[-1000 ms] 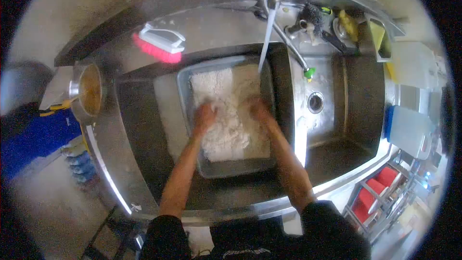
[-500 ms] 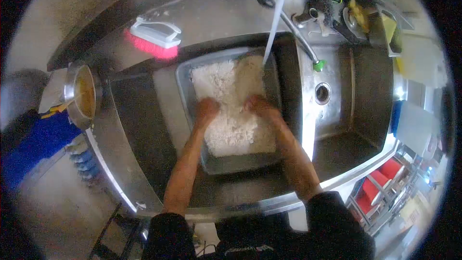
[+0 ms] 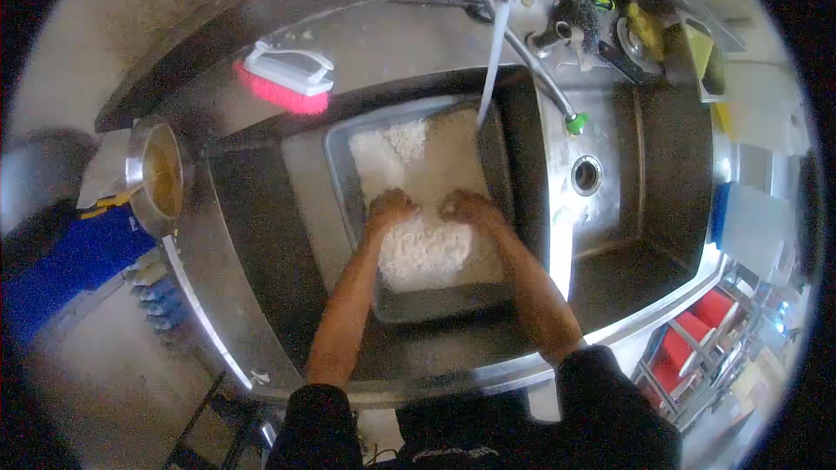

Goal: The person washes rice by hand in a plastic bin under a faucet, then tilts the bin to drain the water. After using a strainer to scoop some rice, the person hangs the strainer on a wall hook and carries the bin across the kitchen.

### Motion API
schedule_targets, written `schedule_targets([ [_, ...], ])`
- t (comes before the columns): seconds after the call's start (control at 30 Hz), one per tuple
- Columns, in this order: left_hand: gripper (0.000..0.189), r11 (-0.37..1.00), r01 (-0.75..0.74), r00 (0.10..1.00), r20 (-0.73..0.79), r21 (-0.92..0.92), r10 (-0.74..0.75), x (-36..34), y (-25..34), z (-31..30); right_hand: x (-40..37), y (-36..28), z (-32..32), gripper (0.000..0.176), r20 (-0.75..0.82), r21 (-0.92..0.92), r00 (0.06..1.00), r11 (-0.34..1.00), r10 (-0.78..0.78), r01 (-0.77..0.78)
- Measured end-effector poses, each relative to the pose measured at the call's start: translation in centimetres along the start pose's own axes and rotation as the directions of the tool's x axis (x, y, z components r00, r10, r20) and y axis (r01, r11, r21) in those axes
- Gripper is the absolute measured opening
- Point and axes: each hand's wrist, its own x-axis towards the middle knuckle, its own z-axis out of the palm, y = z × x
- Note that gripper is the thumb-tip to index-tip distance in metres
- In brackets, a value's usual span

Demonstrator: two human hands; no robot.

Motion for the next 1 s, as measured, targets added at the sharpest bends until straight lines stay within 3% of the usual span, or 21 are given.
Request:
schedule_targets([
  [0.03,0.046,1.000,0.026,0.995,-0.097,-0.014,-0.027,-1.1,0.9,-1.8,0.0,0.4,-1.1,0.034,-0.113,0.045,0.994,0.999,0.012,-0.007],
  [0.07,0.047,1.000,0.001,0.940,-0.341,-0.030,-0.011,-1.6,1.3,-4.0,0.7,1.0,-2.1,0.034,-0.246,0.122,0.969,0.992,0.027,0.004],
  [0.13,0.047,0.991,-0.130,0.690,-0.717,0.013,0.100,0.4,-0.3,-7.2,4.4,2.3,-4.8,0.033,-0.471,0.303,0.880,0.948,0.060,0.097],
  [0.17,0.048,0.990,-0.144,0.689,-0.717,0.001,0.101,2.2,-1.6,-8.0,6.7,2.7,-5.8,0.032,-0.503,0.373,0.861,0.917,0.072,0.142],
  [0.27,0.051,0.993,0.027,0.837,-0.541,-0.118,-0.087,6.5,-3.2,-5.1,12.3,3.8,-3.6,0.032,-0.390,0.386,0.919,0.916,0.058,0.106],
  [0.3,0.054,0.971,0.171,0.875,-0.428,-0.168,-0.228,7.2,-3.1,-4.2,12.8,4.2,-2.0,0.031,-0.308,0.325,0.951,0.943,0.039,0.067],
  [0.33,0.064,0.975,0.145,0.913,-0.357,-0.171,-0.198,3.9,-0.8,-5.5,13.0,4.7,-0.4,0.031,-0.188,0.226,0.982,0.973,0.004,0.040],
  [0.37,0.069,0.930,0.220,0.906,-0.291,-0.295,-0.306,3.9,-1.2,-2.7,12.7,5.3,0.8,0.031,-0.051,0.129,0.998,0.991,-0.030,0.036],
  [0.43,0.070,0.937,0.217,0.955,-0.139,-0.275,-0.262,2.6,-0.5,-0.8,11.7,7.0,1.9,0.031,0.245,-0.023,0.963,0.992,-0.111,0.120],
  [0.47,0.062,0.986,0.055,0.989,-0.127,-0.157,-0.075,-0.3,0.4,-1.8,11.1,7.6,1.9,0.031,0.331,-0.057,0.932,0.983,-0.147,0.175],
  [0.5,0.055,0.992,-0.116,0.990,-0.086,-0.042,0.112,-2.2,1.0,-2.6,10.7,7.5,2.8,0.032,0.271,-0.173,0.947,0.959,-0.173,0.225],
  [0.57,0.044,0.992,0.100,0.985,0.133,0.080,-0.110,-0.2,-0.3,-0.8,9.0,8.2,5.5,0.035,0.173,-0.400,0.957,0.871,-0.234,0.285],
  [0.6,0.044,0.992,0.100,0.984,0.139,0.071,-0.109,-0.3,-0.4,-1.4,7.8,9.2,7.0,0.036,0.140,-0.506,0.953,0.808,-0.268,0.301],
  [0.63,0.045,0.998,0.028,0.984,-0.180,0.064,-0.016,-0.6,-0.9,-2.9,6.5,10.1,8.0,0.037,0.112,-0.601,0.947,0.738,-0.301,0.306],
  [0.67,0.047,0.996,-0.040,0.871,-0.485,0.082,0.075,-0.3,-1.7,-4.8,6.7,9.2,4.4,0.036,-0.034,-0.434,0.969,0.877,-0.243,0.205],
  [0.7,0.048,0.988,-0.095,0.660,-0.735,0.119,0.152,0.7,-2.6,-5.8,7.3,7.6,-0.6,0.036,-0.220,-0.031,0.966,0.991,-0.133,0.129],
  [0.73,0.045,0.990,-0.137,0.745,-0.662,-0.025,0.086,2.6,-3.8,-6.4,8.4,6.0,-3.2,0.035,-0.355,0.254,0.934,0.957,-0.042,0.139],
  [0.8,0.044,0.972,-0.156,0.826,-0.562,-0.175,0.031,6.3,-5.5,-4.9,11.0,4.0,-4.8,0.034,-0.414,0.459,0.909,0.872,0.042,0.169],
  [0.9,0.047,0.986,0.114,0.794,-0.608,0.118,-0.019,9.0,-7.2,-0.7,12.0,2.7,-1.6,0.035,-0.306,0.380,0.951,0.920,0.030,0.093],
  [0.97,0.061,0.970,0.166,0.967,-0.161,-0.179,-0.196,5.5,-3.6,-0.2,9.8,2.0,0.7,0.036,-0.205,0.313,0.979,0.949,0.027,0.040],
  [1.0,0.061,0.990,0.050,0.992,-0.109,-0.135,-0.065,4.4,-3.2,1.1,8.2,1.5,1.3,0.037,-0.162,0.348,0.986,0.937,0.046,0.013],
])
